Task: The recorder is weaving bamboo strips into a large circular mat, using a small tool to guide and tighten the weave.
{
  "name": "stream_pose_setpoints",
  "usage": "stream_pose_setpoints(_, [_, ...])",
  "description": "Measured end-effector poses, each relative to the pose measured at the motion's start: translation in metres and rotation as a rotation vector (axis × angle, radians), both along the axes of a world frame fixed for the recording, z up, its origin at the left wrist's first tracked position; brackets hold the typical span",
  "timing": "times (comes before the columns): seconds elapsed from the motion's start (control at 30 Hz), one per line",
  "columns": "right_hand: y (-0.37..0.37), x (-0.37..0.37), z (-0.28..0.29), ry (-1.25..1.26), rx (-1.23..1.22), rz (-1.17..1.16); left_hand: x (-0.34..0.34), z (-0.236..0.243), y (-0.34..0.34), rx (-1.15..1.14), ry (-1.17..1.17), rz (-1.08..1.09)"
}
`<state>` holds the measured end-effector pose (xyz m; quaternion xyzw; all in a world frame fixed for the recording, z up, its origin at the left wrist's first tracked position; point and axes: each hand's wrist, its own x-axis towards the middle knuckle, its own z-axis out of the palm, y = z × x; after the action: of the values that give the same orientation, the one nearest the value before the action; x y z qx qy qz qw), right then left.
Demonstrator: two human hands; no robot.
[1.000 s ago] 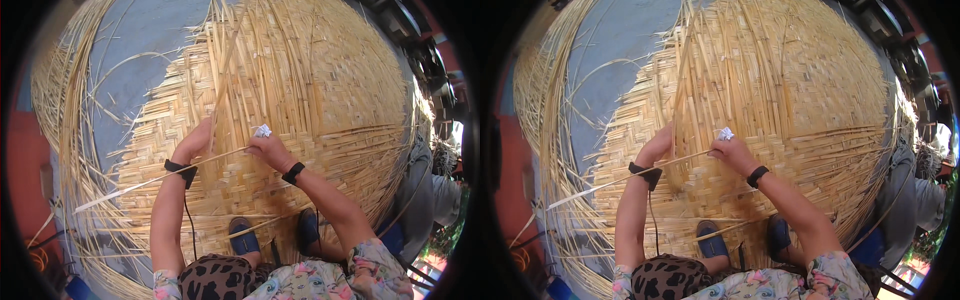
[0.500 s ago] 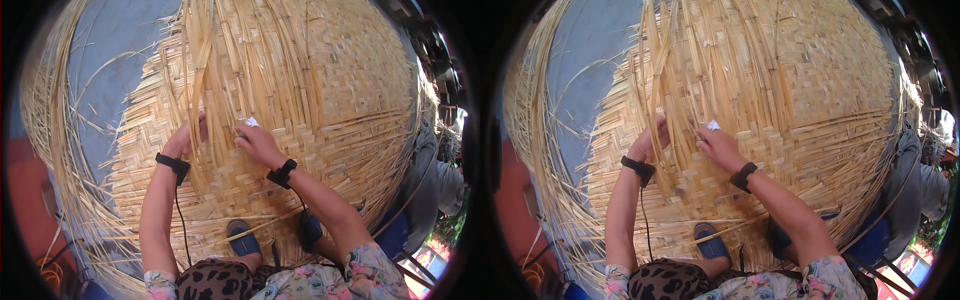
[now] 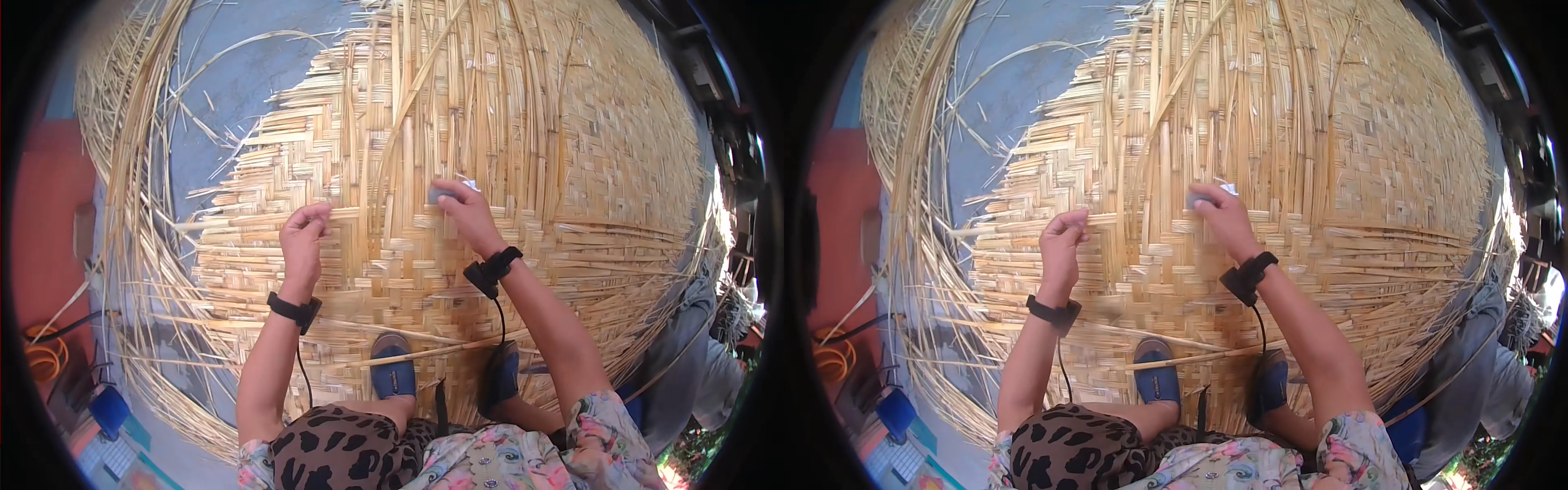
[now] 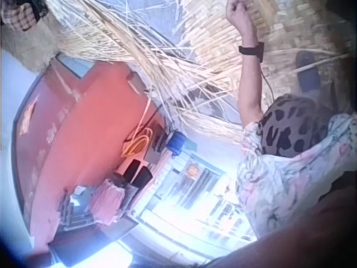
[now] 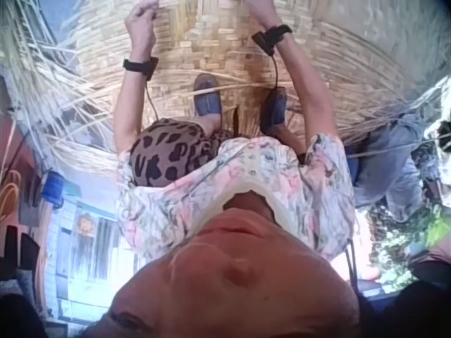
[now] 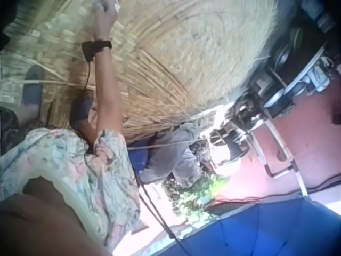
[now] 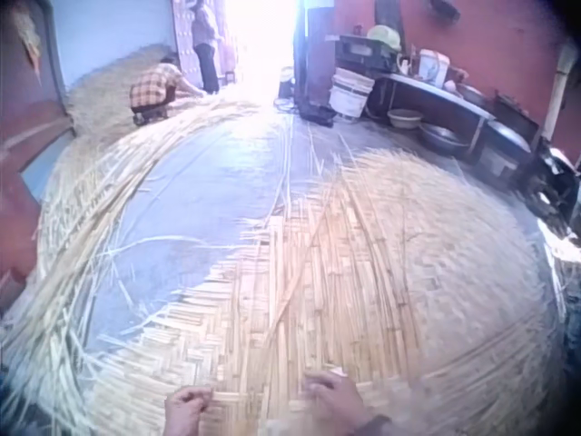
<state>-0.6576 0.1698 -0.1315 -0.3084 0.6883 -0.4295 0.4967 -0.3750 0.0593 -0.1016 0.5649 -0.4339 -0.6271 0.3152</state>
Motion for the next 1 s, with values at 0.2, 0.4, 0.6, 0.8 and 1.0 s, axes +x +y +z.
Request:
stream_pose_setpoints(0.2, [-0.03,0.05,0.036,-0.223,-0.177,-0.086,0.02,0.018,0.025,0.125,-0.249,0.013])
stream_pose_setpoints(0.4, [-0.085,0.084,0.017,0.26,0.02,0.03,-0.023,0.001,-0.06,-0.4,-0.298,-0.257])
stream_pose_setpoints(0.6, [-0.067,0.064,0.043,-0.367,0.014,0.337,-0.039,-0.007,-0.09,0.327,-0.026,-0.632])
stream_pose_setpoints(0.8, [-0.069,0.059,0.033,-0.306,-0.073,0.226,-0.063,-0.028,-0.076,-0.041,-0.063,-0.59])
stream_pose_setpoints(1.0, [-0.123,0.036,0.164,-0.564,-0.501,0.382,0.014,0.007,-0.095,-0.341,-0.609,-0.85])
